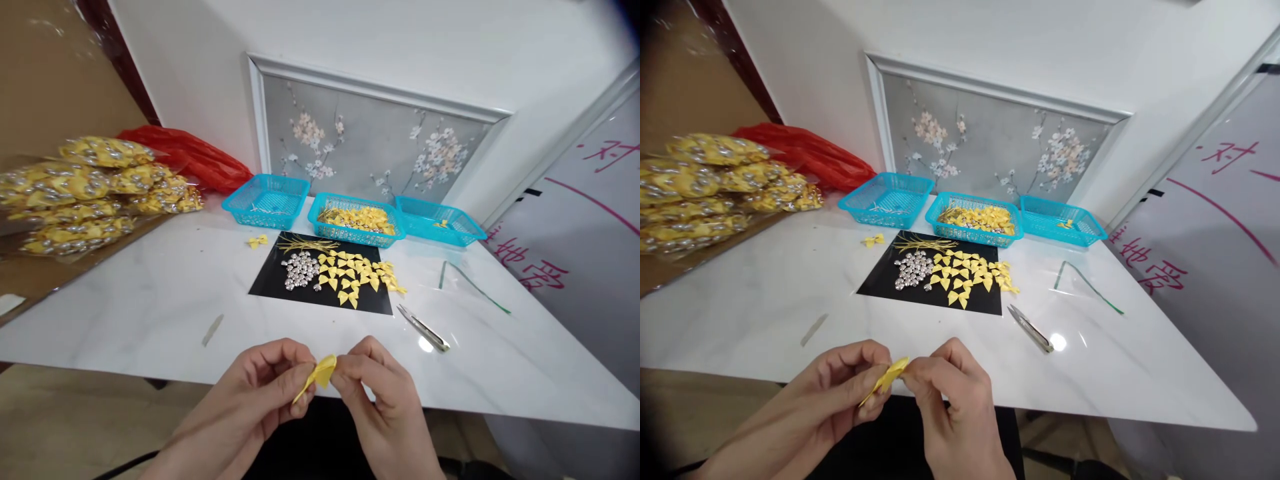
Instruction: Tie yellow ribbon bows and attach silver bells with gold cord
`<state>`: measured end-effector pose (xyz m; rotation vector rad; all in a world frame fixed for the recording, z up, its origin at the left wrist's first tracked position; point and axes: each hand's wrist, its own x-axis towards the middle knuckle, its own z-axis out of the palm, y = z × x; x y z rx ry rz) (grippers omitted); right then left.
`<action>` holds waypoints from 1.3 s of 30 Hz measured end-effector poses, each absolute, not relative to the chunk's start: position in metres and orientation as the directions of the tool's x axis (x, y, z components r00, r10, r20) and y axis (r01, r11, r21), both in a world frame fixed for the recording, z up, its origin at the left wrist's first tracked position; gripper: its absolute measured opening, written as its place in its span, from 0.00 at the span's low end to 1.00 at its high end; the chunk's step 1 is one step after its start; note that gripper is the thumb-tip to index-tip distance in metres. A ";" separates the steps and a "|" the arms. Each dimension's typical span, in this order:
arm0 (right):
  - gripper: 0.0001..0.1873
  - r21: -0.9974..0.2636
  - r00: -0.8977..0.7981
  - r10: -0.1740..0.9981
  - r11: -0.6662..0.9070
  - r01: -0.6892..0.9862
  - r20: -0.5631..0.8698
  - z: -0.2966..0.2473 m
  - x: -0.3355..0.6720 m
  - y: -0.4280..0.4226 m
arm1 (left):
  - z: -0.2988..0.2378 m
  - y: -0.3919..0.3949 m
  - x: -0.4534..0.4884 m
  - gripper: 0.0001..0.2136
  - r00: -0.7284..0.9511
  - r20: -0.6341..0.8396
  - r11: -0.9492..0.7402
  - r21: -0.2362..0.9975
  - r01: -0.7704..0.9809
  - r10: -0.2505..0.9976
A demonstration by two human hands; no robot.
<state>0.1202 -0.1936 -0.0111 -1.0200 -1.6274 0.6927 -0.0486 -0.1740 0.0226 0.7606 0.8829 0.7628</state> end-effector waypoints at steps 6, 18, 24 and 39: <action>0.11 -0.855 -0.069 0.892 0.449 0.262 0.447 -0.017 0.118 -0.195 | 0.028 -0.175 -0.045 0.08 0.366 -0.286 0.367 0.914 -0.173 0.885; 0.10 -0.876 -0.030 0.890 0.454 0.166 0.456 -0.019 0.115 -0.195 | 0.020 -0.181 -0.045 0.07 0.266 -0.212 0.218 0.976 0.007 0.941; 0.11 -0.978 0.021 0.979 0.202 -0.045 0.201 -0.022 0.117 -0.204 | 0.024 -0.184 -0.043 0.08 0.207 -0.197 0.176 0.978 0.115 0.958; 0.14 -0.984 -0.046 0.985 0.162 -0.077 0.166 -0.019 0.117 -0.206 | 0.016 -0.188 -0.045 0.08 0.176 -0.139 0.110 0.981 0.161 0.975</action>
